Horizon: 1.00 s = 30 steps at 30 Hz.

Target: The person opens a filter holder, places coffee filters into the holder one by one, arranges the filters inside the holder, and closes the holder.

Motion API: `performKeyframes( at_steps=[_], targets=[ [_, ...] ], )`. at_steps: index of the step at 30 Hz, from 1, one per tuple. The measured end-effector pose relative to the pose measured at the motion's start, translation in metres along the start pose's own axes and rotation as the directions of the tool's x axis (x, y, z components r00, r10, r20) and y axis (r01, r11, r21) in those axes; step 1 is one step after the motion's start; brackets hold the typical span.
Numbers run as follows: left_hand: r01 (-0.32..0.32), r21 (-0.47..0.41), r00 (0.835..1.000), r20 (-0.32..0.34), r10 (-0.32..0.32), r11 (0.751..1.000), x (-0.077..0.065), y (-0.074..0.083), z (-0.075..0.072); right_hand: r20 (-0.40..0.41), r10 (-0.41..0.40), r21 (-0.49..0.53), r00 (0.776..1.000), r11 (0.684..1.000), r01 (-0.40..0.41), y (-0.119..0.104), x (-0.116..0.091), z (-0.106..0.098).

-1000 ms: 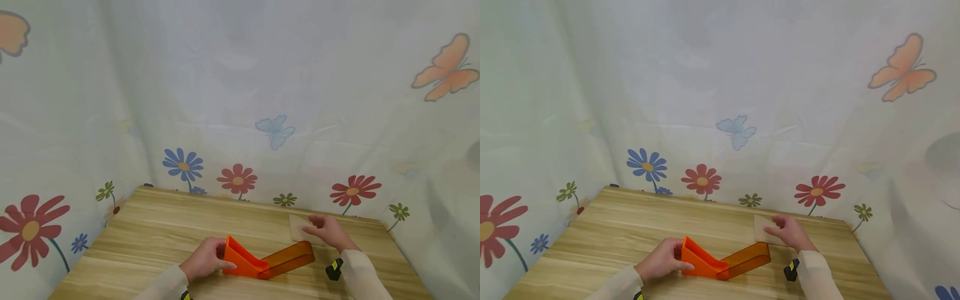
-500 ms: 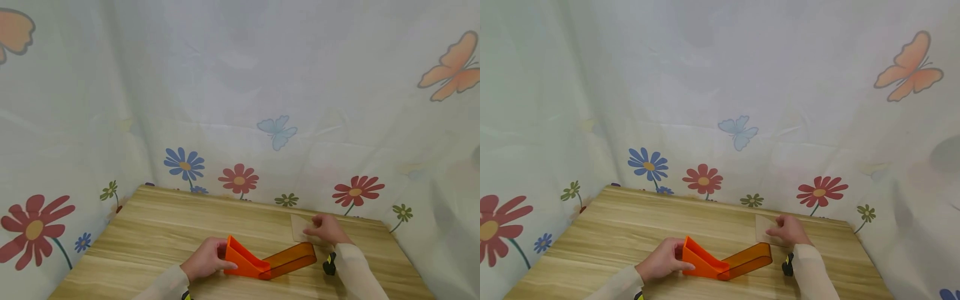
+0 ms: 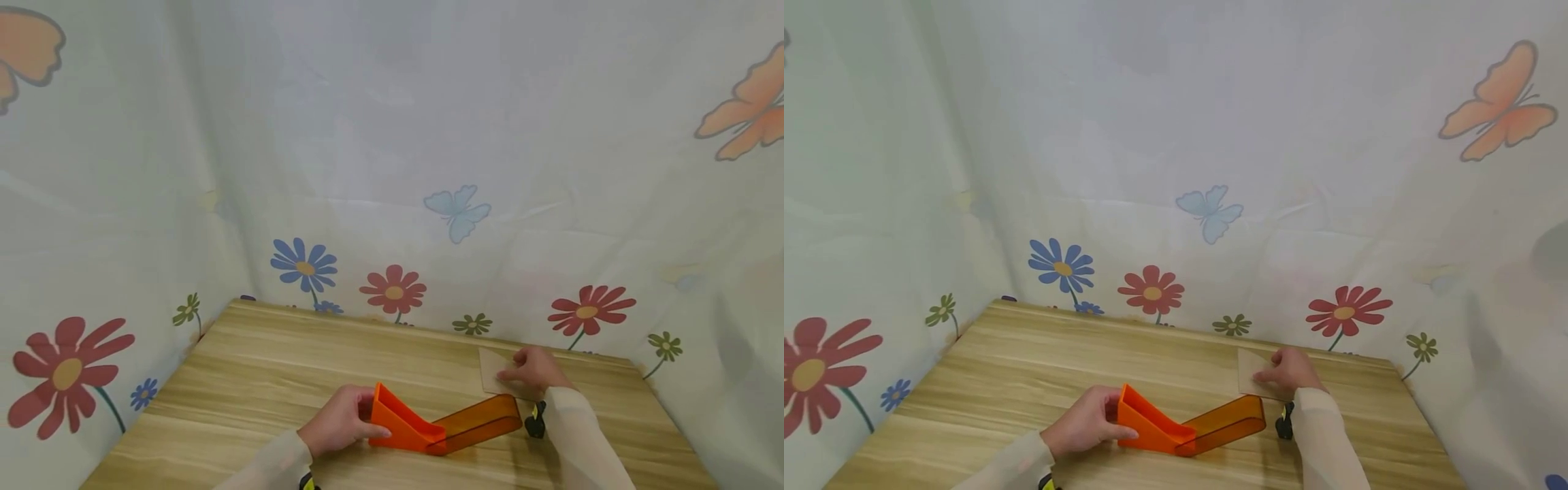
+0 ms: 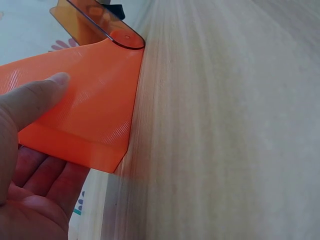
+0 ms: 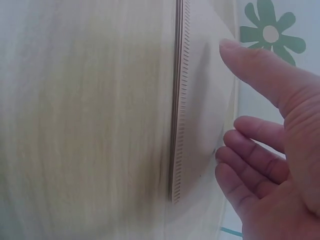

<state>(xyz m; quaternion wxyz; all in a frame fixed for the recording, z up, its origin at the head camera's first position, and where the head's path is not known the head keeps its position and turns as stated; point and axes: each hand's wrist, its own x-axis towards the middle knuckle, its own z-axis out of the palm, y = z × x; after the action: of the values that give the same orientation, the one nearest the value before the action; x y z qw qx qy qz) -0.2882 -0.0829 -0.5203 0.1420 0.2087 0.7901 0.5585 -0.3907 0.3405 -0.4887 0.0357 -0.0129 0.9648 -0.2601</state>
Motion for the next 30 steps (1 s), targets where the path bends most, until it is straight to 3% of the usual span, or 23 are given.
performKeyframes(
  at_steps=[14,30],
  targets=[
    [0.003,-0.014,1.0,0.004,-0.003,1.0,0.001,-0.001,0.0,0.048,0.043,-0.017,0.998,0.999,-0.042,-0.005,0.005,-0.001],
    [-0.013,-0.012,1.0,0.012,0.013,1.0,0.0,-0.001,0.0,0.055,0.031,-0.02,0.998,0.999,-0.03,-0.013,0.004,0.002]
  ],
)
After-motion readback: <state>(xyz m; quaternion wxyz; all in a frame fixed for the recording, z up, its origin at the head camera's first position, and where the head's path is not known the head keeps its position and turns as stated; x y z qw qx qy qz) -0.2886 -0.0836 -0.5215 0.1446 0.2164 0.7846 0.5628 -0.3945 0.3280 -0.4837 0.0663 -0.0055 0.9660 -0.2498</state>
